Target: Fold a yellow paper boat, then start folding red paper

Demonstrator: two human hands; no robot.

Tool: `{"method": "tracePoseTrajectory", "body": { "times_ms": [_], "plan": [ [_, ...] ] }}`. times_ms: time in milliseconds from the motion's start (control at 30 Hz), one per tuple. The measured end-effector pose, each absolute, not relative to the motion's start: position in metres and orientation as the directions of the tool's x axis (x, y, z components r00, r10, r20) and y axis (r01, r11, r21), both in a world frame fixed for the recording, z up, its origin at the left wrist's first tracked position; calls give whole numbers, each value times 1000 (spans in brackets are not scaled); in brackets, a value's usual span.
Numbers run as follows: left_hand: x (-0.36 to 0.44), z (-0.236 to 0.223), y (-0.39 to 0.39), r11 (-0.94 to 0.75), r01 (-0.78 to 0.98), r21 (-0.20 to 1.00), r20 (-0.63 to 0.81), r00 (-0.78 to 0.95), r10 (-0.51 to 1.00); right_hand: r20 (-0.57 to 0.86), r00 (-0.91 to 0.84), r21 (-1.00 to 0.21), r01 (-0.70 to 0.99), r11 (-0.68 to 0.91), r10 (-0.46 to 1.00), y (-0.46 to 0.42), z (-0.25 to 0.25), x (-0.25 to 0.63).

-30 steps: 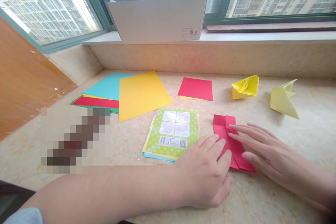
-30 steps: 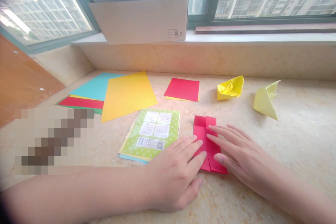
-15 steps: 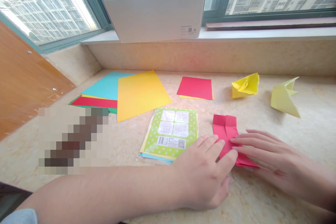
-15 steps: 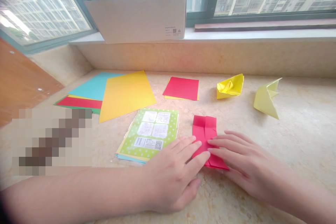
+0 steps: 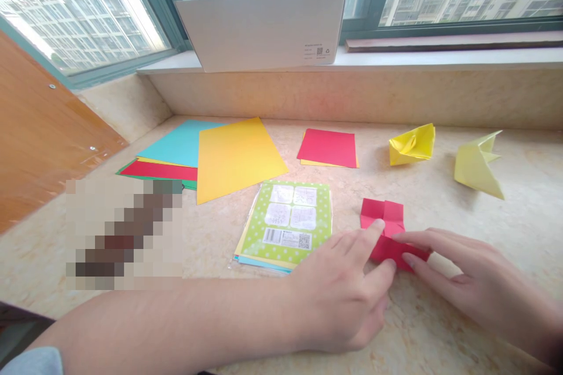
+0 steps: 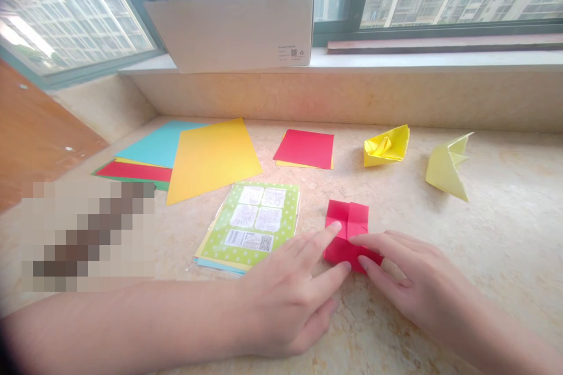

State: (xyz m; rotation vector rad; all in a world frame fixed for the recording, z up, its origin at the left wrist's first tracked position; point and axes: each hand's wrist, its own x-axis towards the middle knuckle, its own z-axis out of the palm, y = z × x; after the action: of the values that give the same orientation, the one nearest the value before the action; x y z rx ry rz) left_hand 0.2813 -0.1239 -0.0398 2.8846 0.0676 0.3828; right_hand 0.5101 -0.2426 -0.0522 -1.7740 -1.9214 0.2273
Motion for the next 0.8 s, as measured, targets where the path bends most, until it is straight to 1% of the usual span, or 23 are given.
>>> {"method": "tracePoseTrajectory", "body": {
  "times_ms": [133,200,267,333,467,567,700,800],
  "plan": [
    [282,-37,-126,-976,43,213,256,962,98,245,-64,-427,889,167,967,-243,-52,512],
    [282,-37,-127,-979,48,198,236,967,95,291,-12,-383,915,128,957,-242,-55,516],
    [282,-38,-127,-983,47,177,214,973,85,358,73,-335,941,55,931,-240,-58,521],
    [282,-39,-127,-986,41,160,205,976,73,388,116,-320,947,16,914,-238,-61,523],
    [282,-40,-126,-987,47,153,207,975,79,320,180,-400,916,-39,930,-234,-62,519],
    [282,-40,-126,-986,52,157,210,974,85,325,258,-422,900,-104,910,-232,-63,517],
    [282,-39,-126,-984,51,168,219,972,88,328,226,-387,918,-88,917,-226,-64,523],
    [282,-39,-126,-983,60,174,244,964,102,309,235,-437,896,-82,922,-224,-62,526]
  ]
}}
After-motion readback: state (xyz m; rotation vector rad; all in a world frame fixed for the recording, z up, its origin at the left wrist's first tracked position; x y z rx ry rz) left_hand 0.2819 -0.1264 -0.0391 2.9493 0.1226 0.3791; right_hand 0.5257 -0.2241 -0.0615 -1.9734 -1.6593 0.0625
